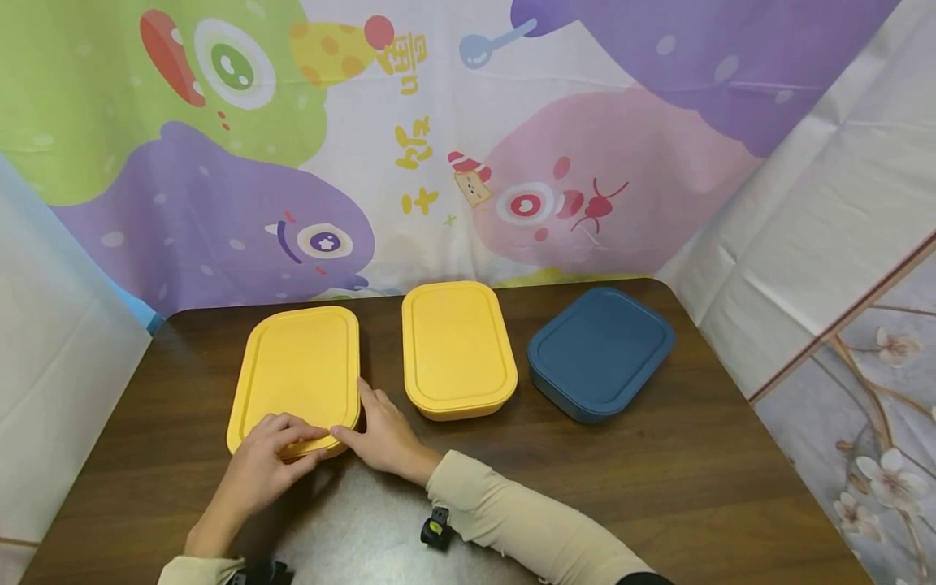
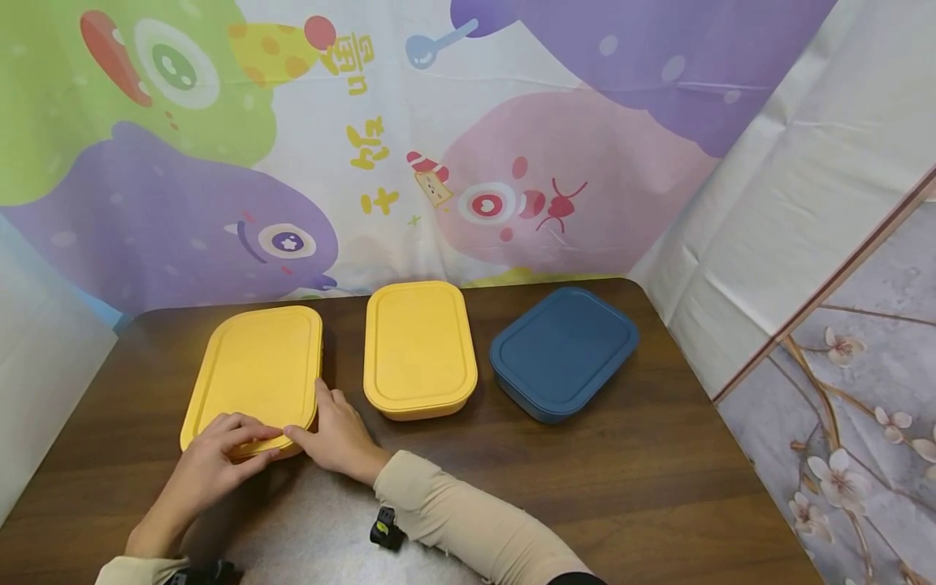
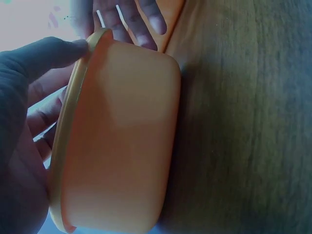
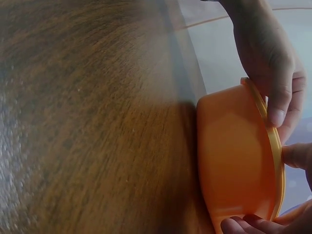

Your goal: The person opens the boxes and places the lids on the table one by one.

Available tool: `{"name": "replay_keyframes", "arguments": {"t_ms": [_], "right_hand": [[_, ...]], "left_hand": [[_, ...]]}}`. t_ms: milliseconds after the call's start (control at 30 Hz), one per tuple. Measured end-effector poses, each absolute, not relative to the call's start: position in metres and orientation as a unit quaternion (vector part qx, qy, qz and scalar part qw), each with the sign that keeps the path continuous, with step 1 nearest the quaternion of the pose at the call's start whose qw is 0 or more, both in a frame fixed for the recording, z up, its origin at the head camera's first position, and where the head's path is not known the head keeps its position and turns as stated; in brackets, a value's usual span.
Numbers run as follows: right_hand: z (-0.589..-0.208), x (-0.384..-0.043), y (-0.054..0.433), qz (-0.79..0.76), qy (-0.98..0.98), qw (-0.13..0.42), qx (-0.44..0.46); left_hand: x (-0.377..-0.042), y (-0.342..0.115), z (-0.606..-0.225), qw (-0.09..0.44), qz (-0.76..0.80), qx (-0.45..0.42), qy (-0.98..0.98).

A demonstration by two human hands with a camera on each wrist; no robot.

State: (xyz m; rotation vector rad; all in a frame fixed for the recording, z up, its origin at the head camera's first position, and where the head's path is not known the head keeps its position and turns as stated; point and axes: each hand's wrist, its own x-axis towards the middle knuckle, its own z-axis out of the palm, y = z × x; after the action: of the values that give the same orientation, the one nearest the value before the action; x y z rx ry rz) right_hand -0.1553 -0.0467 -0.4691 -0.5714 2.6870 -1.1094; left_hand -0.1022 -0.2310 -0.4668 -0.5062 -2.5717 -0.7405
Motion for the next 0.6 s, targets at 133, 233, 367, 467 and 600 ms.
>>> {"name": "replay_keyframes", "arguments": {"t_ms": [133,233,367,467,600], "right_hand": [[-0.4685,-0.155,-0.0466,-0.377,0.902,0.092,-0.19],[-0.4682,-0.1549,-0.0467,-0.379,0.901,0.095,-0.189],[-0.4688,-0.1549,-0.0468,-0.38,0.9,0.096,-0.19],[-0.4692,-0.155,-0.0465,-0.382,0.899,0.1,-0.188],[-0.4691,-0.1549,-0.0456,-0.387,0.897,0.104,-0.187]], "left_hand": [[-0.1025,-0.2309,-0.4678,0.207,-0.253,-0.189,-0.926],[-0.1029,-0.2311,-0.4686,0.211,-0.249,-0.193,-0.925],[-0.1031,-0.2313,-0.4687,0.216,-0.246,-0.198,-0.924],[-0.1032,-0.2312,-0.468,0.215,-0.246,-0.2,-0.924],[-0.1035,-0.2309,-0.4673,0.212,-0.249,-0.2,-0.924]]}}
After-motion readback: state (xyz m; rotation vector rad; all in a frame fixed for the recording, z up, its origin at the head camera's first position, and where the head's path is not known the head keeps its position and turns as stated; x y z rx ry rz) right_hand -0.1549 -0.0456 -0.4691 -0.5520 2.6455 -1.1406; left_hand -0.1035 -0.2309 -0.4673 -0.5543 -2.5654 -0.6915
